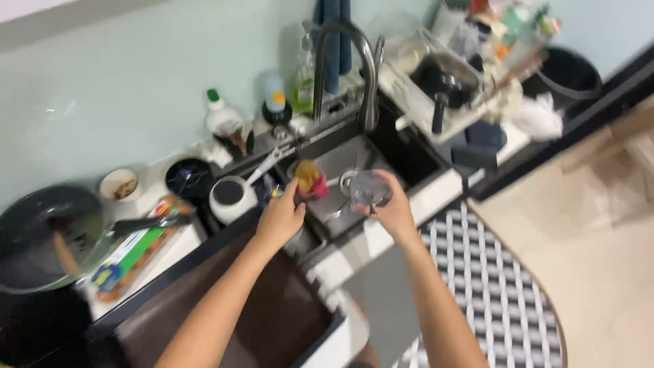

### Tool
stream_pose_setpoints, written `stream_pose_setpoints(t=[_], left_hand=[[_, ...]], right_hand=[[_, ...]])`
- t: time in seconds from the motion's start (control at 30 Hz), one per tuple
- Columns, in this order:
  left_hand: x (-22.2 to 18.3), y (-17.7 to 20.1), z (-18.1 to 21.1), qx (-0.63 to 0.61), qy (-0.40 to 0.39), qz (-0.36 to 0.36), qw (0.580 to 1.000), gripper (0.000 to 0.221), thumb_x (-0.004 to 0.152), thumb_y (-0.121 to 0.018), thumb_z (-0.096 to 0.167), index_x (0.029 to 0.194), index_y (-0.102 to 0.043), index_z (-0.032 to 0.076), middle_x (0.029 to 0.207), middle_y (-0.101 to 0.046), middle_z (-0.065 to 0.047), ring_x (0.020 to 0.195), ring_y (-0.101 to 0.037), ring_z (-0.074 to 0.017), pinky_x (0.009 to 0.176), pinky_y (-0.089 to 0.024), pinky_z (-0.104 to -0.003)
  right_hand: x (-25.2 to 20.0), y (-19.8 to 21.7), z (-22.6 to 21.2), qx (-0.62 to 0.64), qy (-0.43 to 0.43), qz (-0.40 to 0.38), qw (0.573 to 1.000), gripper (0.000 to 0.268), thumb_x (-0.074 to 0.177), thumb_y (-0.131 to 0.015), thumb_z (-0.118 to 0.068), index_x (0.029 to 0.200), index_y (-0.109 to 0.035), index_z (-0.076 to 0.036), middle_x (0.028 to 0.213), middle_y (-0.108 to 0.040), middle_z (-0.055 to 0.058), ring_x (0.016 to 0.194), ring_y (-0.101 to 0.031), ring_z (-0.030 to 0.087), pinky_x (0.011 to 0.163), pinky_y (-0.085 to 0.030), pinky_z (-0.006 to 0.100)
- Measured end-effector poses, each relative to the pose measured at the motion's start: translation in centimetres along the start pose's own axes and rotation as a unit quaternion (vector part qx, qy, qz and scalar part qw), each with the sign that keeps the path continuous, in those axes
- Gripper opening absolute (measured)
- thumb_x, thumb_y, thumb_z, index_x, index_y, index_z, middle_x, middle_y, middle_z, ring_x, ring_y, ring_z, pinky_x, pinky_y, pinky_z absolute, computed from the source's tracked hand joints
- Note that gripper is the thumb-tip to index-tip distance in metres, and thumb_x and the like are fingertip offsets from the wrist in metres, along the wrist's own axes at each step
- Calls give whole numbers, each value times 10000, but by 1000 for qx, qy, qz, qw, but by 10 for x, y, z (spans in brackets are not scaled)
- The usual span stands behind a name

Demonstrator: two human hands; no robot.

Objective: Preparing dough by adding ingredients like sugar, milk, and eggs into a mixing bowl on a scale.

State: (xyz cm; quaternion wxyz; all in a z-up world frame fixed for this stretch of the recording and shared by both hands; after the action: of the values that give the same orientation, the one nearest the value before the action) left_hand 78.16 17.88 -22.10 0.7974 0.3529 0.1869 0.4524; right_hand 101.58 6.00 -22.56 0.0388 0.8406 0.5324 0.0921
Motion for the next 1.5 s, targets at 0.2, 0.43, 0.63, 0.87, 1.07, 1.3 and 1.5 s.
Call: stream_pose_setpoints(t=[0.2,0.43,0.63,0.87,1.07,1.3,1.5], left_hand=[[143,-90,-65,123,157,-77,977,955,870,-638,194,1651,-95,276,1021,-718,-259,908,-702,-445,817,-565,-548],[153,-121,-96,222,264,-94,934,970,885,-630,181,1678,-93,335,1109,-734,-211,971,-734,-391,838,-586,-528],[176,-186,-231,-134,223,284,923,228,843,-757,152,1042,-804,50,897,-799,-117,774,-769,-209,711,-582,-360],[167,-196,-175,-667,401,206,594,143,873,-662,78,788,-551,104,599,-398,56,424,-255,-81,395,-153,-279],[174,-196,-161,-763,342,196,512,199,868,-609,120,1056,-672,105,548,-310,71,408,-238,-84,397,-174,-261],[182,-202,-162,-791,309,178,497,173,859,-623,189,1012,-663,120,528,-273,64,392,-228,-101,389,-183,-274],[181,-200,-154,-793,320,190,482,153,857,-633,217,974,-679,130,540,-295,55,402,-244,-108,399,-198,-279]], right_hand=[[107,16,61,50,26,-82,995,851,677,-926,-62,1409,-493,-69,1273,-625,66,1154,-641,177,957,-551,315],[145,11,96,91,-22,-143,985,879,672,-940,-80,1419,-477,-49,1260,-635,81,1151,-646,195,971,-550,340],[153,5,126,126,-29,-175,976,903,675,-945,-70,1441,-467,-47,1229,-636,88,1123,-645,184,950,-560,334],[144,6,129,138,-78,-184,970,906,672,-936,-79,1440,-455,-64,1205,-650,96,1097,-667,186,908,-591,335],[144,4,123,56,-95,-176,978,898,638,-923,-14,1419,-482,-66,1172,-661,108,1053,-671,192,845,-599,341],[145,-1,140,97,-103,-181,973,884,636,-922,-27,1396,-471,-61,1179,-657,95,1073,-672,180,873,-609,334],[142,1,144,76,-112,-177,975,884,640,-937,-54,1393,-475,-66,1180,-664,102,1076,-675,183,853,-595,323]])
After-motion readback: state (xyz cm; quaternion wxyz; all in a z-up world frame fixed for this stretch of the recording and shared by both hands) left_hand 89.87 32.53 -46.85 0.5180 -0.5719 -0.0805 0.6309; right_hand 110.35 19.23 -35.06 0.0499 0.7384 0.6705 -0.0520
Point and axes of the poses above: each hand's wrist, its own x-axis towards the middle knuckle, its own y-axis out of the back of the hand, z = x × y, the point moved 7 cm from there along x, towards the middle knuckle
